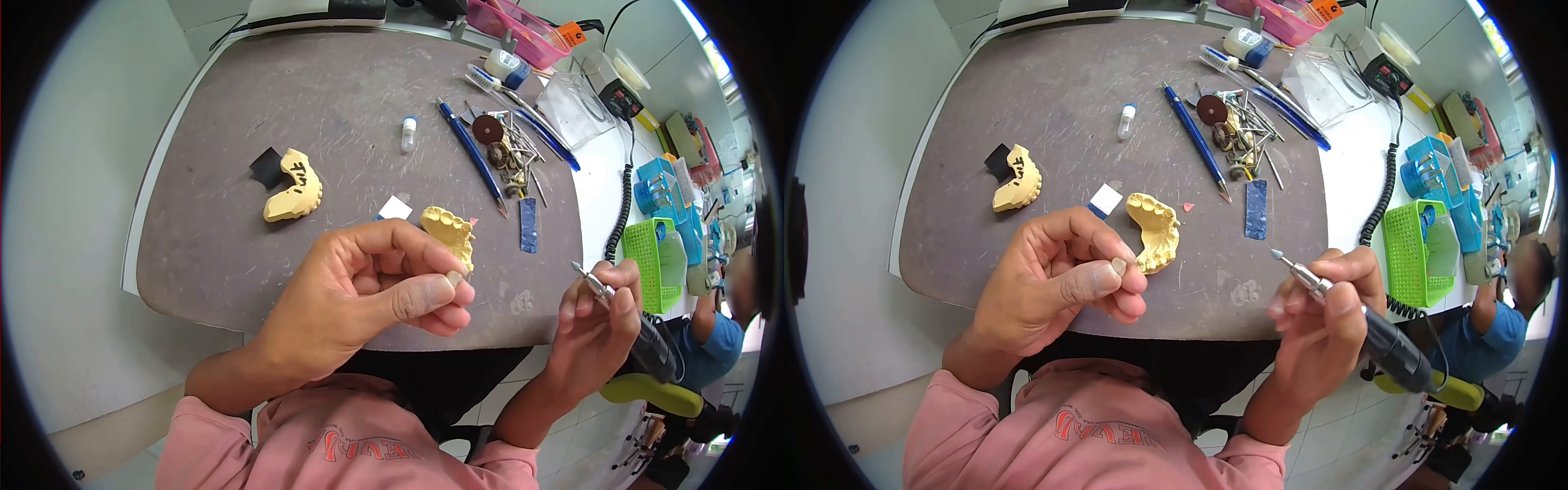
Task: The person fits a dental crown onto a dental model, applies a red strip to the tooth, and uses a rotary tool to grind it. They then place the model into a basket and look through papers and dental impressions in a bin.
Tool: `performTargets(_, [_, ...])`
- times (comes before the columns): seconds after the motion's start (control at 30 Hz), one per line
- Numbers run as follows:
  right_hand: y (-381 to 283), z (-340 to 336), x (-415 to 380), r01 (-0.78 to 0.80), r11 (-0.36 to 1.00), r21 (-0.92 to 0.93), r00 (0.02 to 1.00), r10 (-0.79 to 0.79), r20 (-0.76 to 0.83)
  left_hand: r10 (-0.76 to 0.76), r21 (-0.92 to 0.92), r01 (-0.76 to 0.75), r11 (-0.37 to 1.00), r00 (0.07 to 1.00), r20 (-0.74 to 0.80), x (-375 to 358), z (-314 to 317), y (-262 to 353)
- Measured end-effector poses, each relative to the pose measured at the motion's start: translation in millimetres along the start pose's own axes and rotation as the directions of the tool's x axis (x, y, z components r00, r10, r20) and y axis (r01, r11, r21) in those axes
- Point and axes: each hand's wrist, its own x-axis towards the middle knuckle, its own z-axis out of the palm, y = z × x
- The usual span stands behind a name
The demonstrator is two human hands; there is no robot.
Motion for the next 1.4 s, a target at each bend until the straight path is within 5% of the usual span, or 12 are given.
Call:
performTargets(0.27, [10,-2,-8,0.033,0.998,0.055,0.989,-0.04,0.141,0.222,0.159,-0.227,0.961,0.974,0.052,-4,0,-10])
performTargets(0.37, [7,17,-17,-0.087,0.992,0.093,0.974,0.065,0.218,0.354,0.222,-0.363,0.905,0.932,0.081,-2,-1,-17])
performTargets(0.57, [23,46,-25,0.023,0.998,0.051,0.968,-0.035,0.249,0.373,0.294,-0.349,0.89,0.927,-0.03,-8,8,-13])
performTargets(0.93, [42,51,-25,0.387,0.903,-0.189,0.902,-0.327,0.282,0.404,0.193,-0.408,0.892,0.913,0.06,-4,-5,-20])
performTargets(1.4, [42,56,-26,0.412,0.885,-0.216,0.902,-0.361,0.238,0.495,0.189,-0.498,0.846,0.866,0.066,-5,-1,-22])
